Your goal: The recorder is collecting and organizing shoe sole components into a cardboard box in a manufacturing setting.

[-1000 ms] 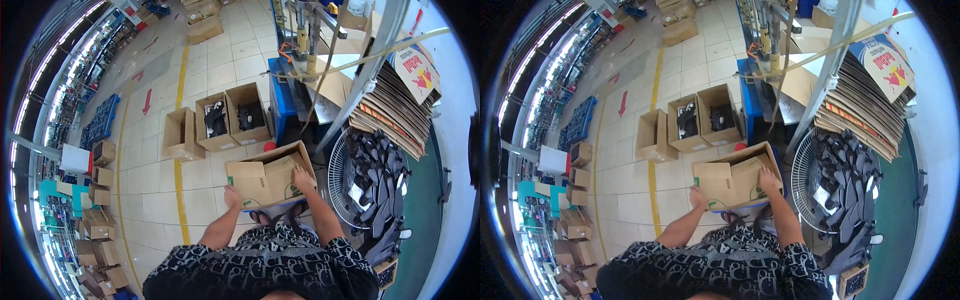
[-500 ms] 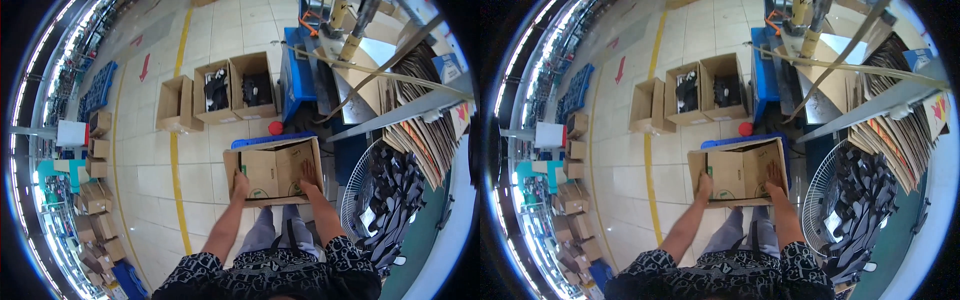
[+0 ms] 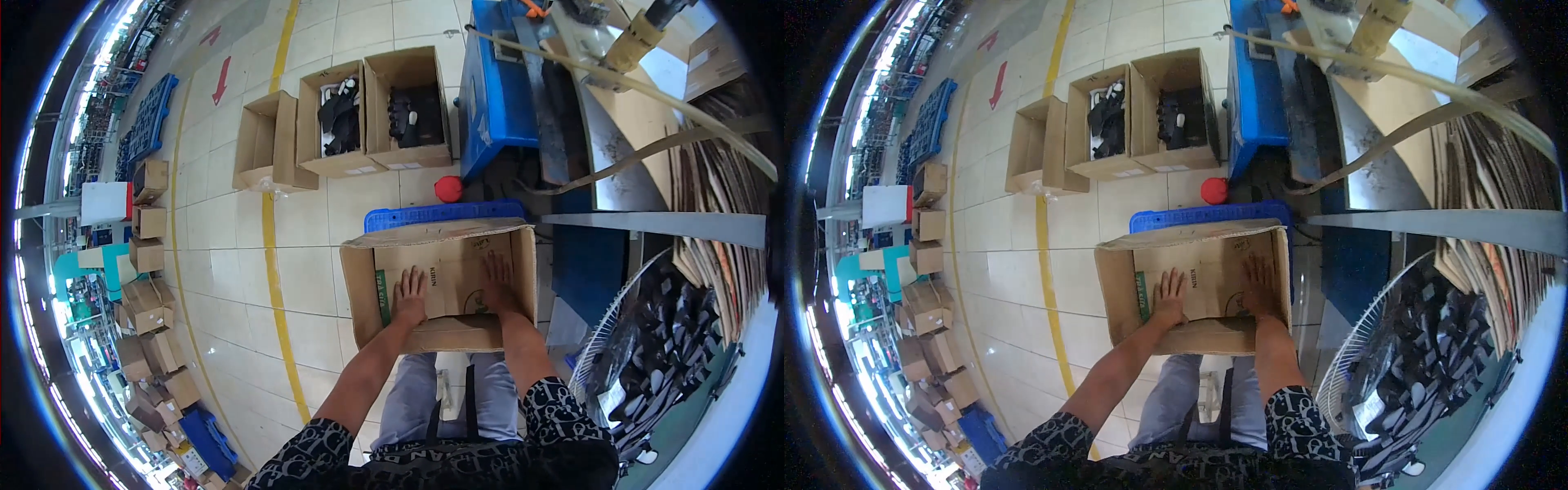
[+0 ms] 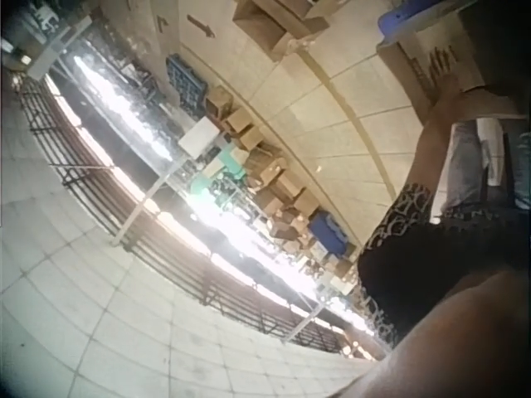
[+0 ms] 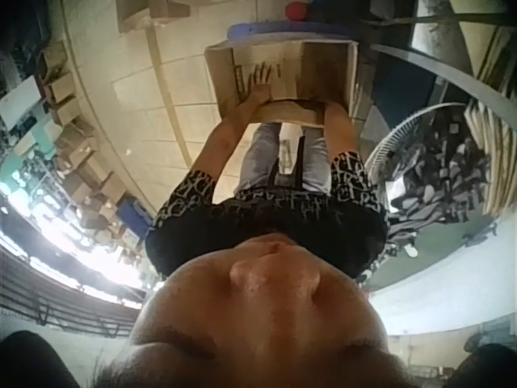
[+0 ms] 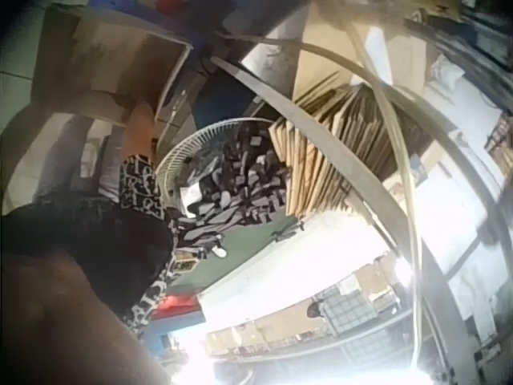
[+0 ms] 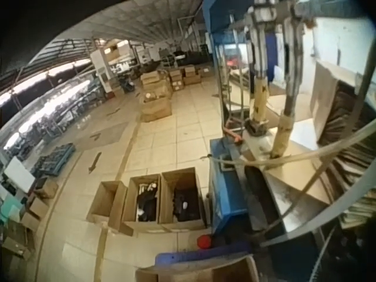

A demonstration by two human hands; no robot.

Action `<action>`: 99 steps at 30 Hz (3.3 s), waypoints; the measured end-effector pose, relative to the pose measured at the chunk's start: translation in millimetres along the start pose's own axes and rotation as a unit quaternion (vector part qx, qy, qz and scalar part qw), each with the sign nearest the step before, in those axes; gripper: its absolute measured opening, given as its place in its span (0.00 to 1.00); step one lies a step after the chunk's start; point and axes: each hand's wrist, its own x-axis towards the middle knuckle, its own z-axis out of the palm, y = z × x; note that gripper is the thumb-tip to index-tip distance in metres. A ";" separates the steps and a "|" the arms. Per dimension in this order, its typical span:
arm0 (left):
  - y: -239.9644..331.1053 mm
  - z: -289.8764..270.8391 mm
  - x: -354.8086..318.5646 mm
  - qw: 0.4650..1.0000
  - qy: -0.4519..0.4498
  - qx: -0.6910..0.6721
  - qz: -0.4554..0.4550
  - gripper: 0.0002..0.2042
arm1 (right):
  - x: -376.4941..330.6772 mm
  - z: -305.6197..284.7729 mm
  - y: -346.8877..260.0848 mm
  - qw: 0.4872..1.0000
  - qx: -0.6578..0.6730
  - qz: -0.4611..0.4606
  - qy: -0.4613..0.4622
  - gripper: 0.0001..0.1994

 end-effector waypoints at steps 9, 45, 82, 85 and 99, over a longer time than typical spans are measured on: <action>-20.5 4.5 29.1 0.991 -0.114 0.070 0.012 0.61 | 15.6 14.8 9.2 0.996 0.008 -0.034 0.086 0.46; -84.8 85.0 92.9 0.953 0.295 -0.040 -0.053 0.26 | 68.1 70.2 31.5 0.972 -0.051 0.083 0.216 0.31; -59.5 104.9 28.5 0.985 0.066 0.044 0.154 0.37 | -13.1 86.9 17.2 0.990 -0.093 -0.053 -0.091 0.57; -56.2 102.7 29.5 0.987 0.033 0.070 0.140 0.37 | -9.6 82.2 13.7 0.987 -0.109 -0.042 -0.110 0.57; -28.8 -34.1 -95.8 0.811 -0.109 -0.574 0.004 0.28 | -59.2 -105.6 -54.8 0.956 0.223 0.100 -0.164 0.28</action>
